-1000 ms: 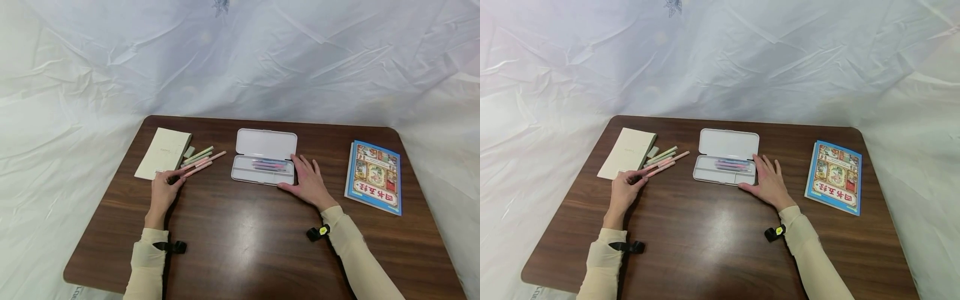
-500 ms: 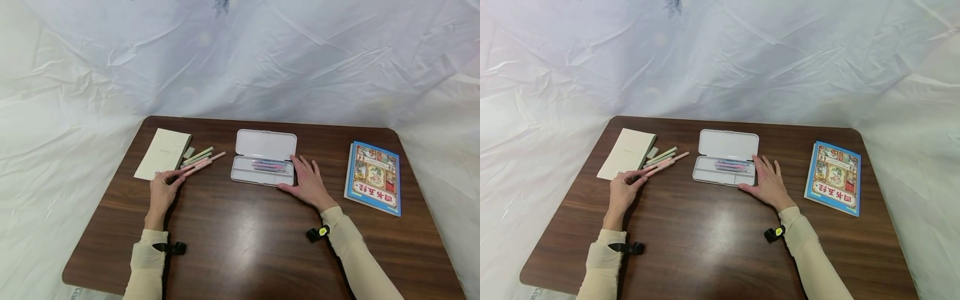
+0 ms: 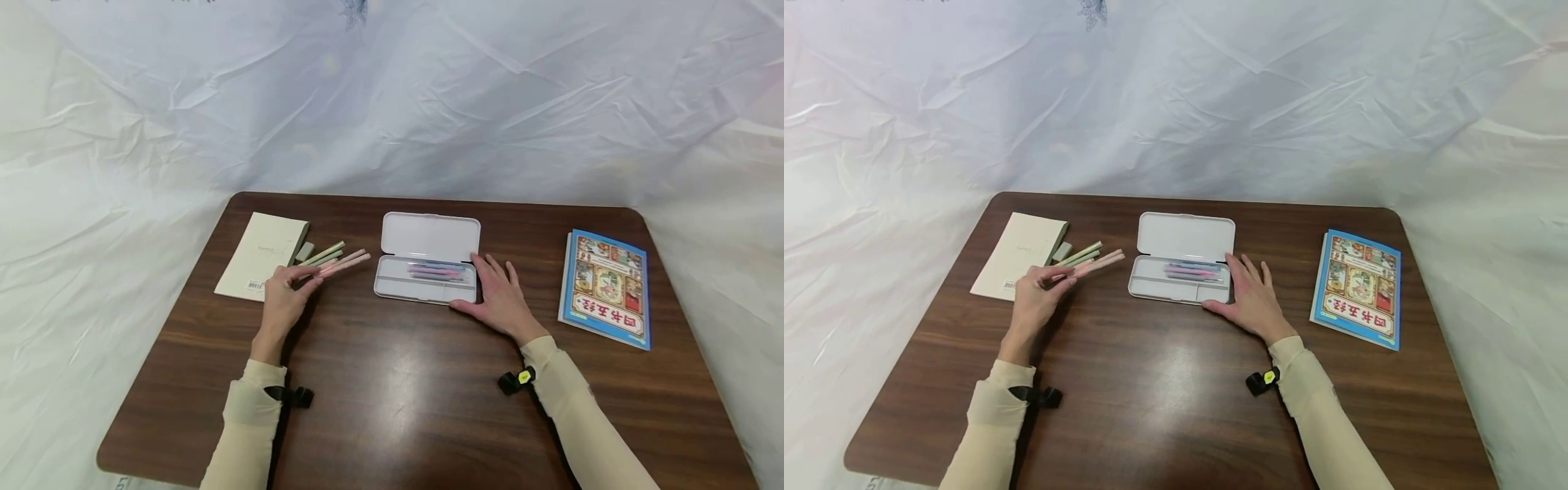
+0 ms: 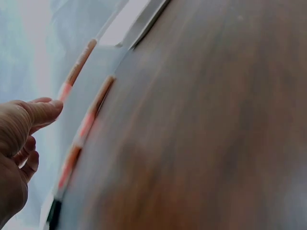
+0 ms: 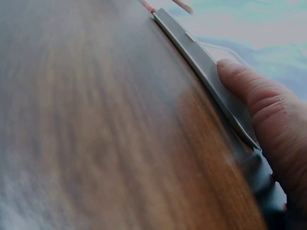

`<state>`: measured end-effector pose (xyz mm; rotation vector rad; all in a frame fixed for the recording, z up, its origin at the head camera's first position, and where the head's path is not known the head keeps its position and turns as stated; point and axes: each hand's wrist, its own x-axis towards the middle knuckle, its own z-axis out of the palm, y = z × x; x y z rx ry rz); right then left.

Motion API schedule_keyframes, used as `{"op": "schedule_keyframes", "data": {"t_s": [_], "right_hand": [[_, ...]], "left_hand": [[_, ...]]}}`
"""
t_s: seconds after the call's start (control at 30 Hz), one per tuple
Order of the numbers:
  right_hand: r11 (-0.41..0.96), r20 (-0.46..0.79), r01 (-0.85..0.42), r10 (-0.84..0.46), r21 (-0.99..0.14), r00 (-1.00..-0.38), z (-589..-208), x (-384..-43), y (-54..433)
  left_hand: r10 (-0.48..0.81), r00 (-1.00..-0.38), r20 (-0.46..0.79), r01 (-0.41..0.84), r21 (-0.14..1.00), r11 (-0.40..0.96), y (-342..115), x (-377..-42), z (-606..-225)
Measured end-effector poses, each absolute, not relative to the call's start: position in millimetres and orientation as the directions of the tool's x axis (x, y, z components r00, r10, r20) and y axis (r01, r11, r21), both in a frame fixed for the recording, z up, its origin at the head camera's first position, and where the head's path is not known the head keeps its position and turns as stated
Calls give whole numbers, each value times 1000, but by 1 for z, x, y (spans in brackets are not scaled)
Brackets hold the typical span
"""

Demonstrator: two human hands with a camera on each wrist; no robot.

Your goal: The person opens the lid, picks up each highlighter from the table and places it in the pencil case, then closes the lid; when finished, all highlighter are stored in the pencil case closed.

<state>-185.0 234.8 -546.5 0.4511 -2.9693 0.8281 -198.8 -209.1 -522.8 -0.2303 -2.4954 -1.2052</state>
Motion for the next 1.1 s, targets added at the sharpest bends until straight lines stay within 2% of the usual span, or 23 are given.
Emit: {"op": "schedule_keyframes", "data": {"t_s": [0.27, 0.43, 0.57, 0.77, 1.1], "right_hand": [[820, 99, -277, -264, -500, -959, -546, -185, 235], [820, 97, -273, -261, -503, -961, -545, -185, 236], [821, 94, -276, -265, -499, -960, -545, -184, 235], [822, 100, -279, -264, -497, -959, -546, -185, 234], [824, 93, -273, -262, -496, -961, -546, -185, 234]], "left_hand": [[195, -891, 410, 440, 670, 598, -160, -220, -509], [314, -875, 367, 483, 665, 570, -130, -231, -506], [364, -876, 317, 481, 638, 601, -108, -238, -508], [428, -858, 282, 499, 650, 573, -80, -247, -507], [503, -835, 222, 511, 650, 562, -56, -251, -511]]}}
